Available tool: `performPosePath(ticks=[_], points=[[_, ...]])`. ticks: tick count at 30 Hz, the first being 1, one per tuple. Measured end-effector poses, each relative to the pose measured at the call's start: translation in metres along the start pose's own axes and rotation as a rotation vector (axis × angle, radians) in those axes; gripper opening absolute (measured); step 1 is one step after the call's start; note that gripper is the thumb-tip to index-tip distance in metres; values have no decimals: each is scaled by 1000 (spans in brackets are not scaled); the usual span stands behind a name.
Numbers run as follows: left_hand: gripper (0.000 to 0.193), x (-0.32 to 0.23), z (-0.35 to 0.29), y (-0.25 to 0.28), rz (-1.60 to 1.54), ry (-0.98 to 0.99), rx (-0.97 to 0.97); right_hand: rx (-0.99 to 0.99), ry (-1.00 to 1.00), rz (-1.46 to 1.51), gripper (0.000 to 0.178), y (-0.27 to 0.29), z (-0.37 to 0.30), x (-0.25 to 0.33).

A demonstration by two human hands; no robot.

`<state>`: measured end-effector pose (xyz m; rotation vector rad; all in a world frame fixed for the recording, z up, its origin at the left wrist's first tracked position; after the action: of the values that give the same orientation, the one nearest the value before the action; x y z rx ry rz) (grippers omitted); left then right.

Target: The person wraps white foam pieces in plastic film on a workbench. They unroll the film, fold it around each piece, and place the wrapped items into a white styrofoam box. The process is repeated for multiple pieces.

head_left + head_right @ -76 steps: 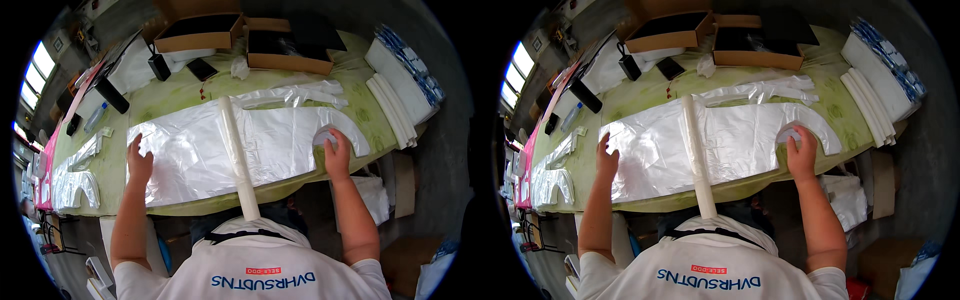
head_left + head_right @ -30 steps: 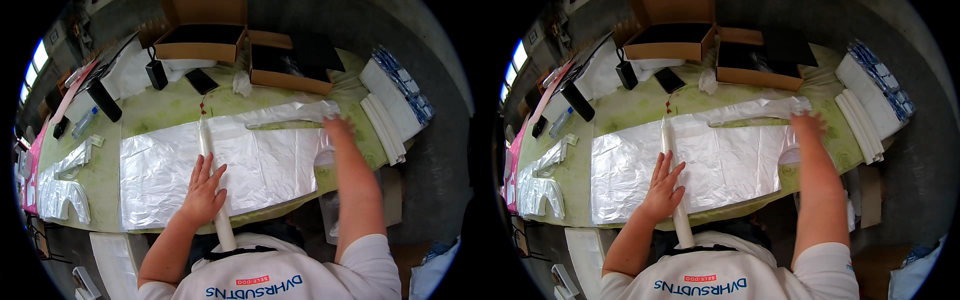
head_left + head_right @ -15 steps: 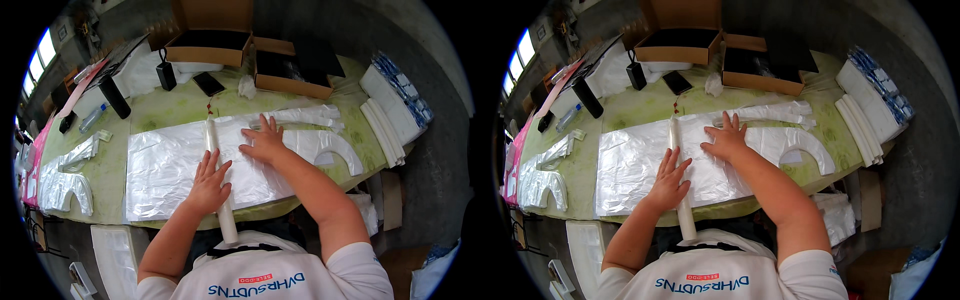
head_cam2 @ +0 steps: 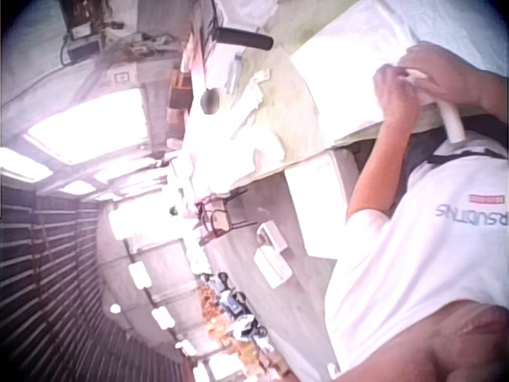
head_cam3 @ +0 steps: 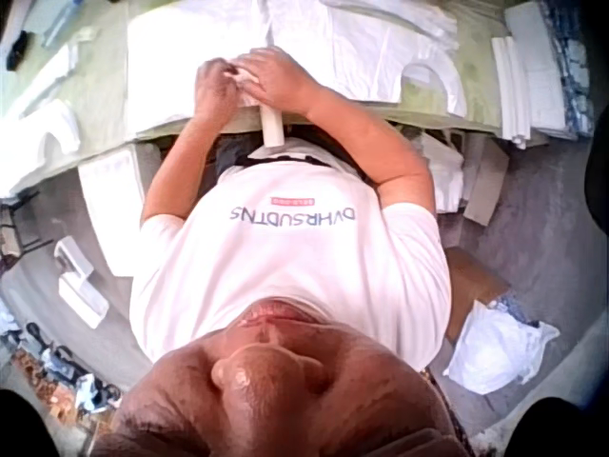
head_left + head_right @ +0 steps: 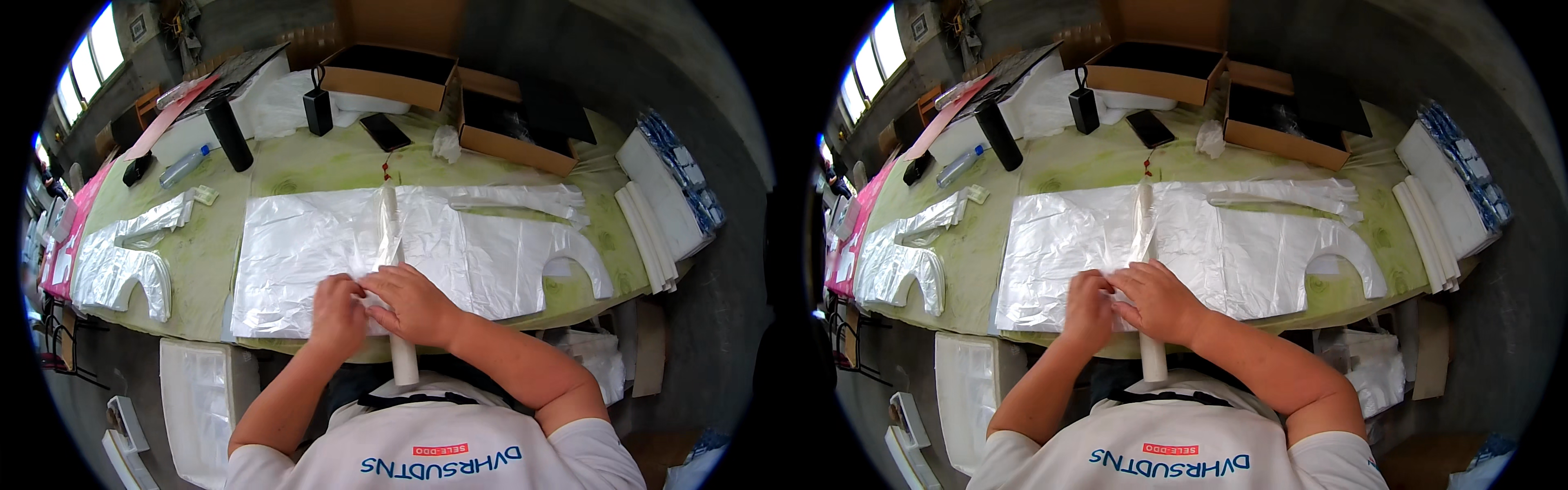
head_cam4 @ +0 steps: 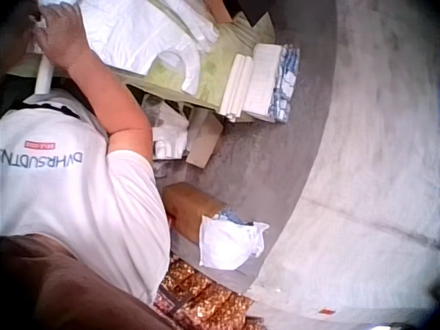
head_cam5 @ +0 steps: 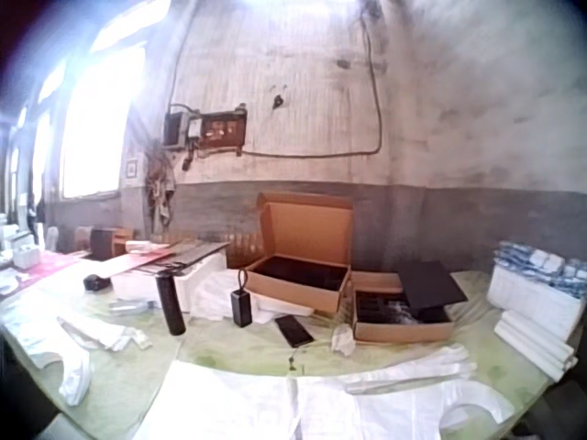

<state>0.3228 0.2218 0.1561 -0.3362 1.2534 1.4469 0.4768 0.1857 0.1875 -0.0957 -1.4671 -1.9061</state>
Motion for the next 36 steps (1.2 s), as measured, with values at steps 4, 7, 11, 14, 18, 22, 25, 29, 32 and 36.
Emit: performPosePath(ticks=[4,7,11,14,18,22,25,29,32,36], points=[[32,-21,15,31,-194,-199,-69,-25,97,-314,38,-18,-14,5],[33,-78,51,8,-219,-417,358,-67,130,-196,34,-12,-3,19],[46,-51,72,-39,-16,-168,770,21,-67,-2,33,-25,-10,10],[47,-27,64,-23,69,-134,734,-144,176,-140,27,4,-33,22],[41,-10,28,36,146,-118,425,-329,44,-163,19,39,-92,30],[40,-18,19,62,158,-133,150,-330,-14,-38,23,43,-121,29],[65,-49,21,35,290,-9,290,-263,31,36,23,34,-118,35],[82,-1,10,66,497,255,391,-264,-19,83,21,32,-126,32],[78,56,-5,122,478,301,76,-262,-98,106,20,27,-142,22],[83,46,-11,112,451,308,111,-245,-80,102,20,28,-139,23]])
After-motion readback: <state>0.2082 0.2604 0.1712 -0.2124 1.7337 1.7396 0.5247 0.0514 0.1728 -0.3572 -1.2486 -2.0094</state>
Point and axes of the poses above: each hand's wrist, its own z-axis towards the middle knuckle, its own y-axis out of the back of the hand, x = y × z, the point moved 5 cm from there along z, towards the middle knuckle, and after that the axes turned 14 degrees about -z, right-handed, at the moved point
